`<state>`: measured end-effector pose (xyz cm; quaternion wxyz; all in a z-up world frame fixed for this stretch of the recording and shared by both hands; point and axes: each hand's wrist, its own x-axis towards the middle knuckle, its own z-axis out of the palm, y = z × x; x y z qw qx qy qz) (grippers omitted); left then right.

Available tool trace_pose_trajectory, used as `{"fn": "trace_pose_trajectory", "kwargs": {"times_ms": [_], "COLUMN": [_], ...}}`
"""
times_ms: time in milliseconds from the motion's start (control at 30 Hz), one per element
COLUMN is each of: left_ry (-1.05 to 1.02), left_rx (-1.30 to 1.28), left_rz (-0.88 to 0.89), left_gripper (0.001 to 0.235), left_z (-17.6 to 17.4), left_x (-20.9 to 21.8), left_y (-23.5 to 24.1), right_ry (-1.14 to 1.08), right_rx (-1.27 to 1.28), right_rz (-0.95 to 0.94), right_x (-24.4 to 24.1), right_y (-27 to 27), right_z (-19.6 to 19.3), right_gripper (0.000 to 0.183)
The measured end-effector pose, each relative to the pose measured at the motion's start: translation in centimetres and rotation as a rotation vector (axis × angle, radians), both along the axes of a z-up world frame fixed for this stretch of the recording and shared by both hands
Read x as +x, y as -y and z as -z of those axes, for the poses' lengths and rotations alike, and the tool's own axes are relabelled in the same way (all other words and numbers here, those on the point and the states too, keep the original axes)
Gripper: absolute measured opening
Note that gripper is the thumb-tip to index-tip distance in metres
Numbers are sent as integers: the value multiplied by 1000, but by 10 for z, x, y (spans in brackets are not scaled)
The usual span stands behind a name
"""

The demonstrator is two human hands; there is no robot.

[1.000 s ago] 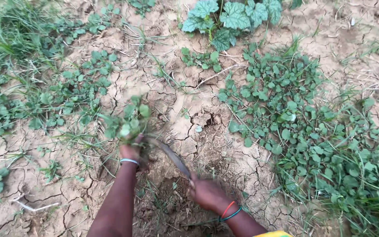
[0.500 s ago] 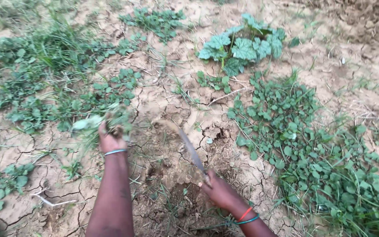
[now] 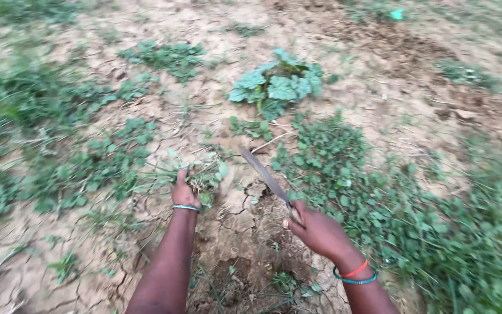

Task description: Harvesting green leafy plants from a field using a sickle.

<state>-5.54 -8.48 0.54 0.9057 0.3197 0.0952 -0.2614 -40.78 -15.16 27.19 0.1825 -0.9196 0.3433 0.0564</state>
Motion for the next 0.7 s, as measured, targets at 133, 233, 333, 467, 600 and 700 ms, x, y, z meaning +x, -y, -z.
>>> {"fn": "trace_pose_trajectory", "kwargs": {"times_ms": [133,233,333,467,600,700], "left_ry": [-64,-60,-17,-105,29,-49], "left_rx": [-10,-50,-107,146,222,225], "left_rz": [85,101,245,279,151,161], "left_gripper": [50,53,55,51,53,56], "left_z": [22,66,35,-21,47,40], "left_x": [-2,-6,-36,-47,-17,-21], "left_y": [27,69,76,46,47,44], "right_ry": [50,-19,-85,-150,-326,-422], "right_rx": [-102,-201,-249,-246,-270,-181], "right_rz": [-31,-47,-24,-116,-282,-41], "right_x": [9,11,14,5,-54,-131], "right_y": [5,-5,-20,-31,-23,-18], "right_z": [-60,-119,-145,-136,-138,-153], "right_gripper": [48,48,48,40,36,32]}}
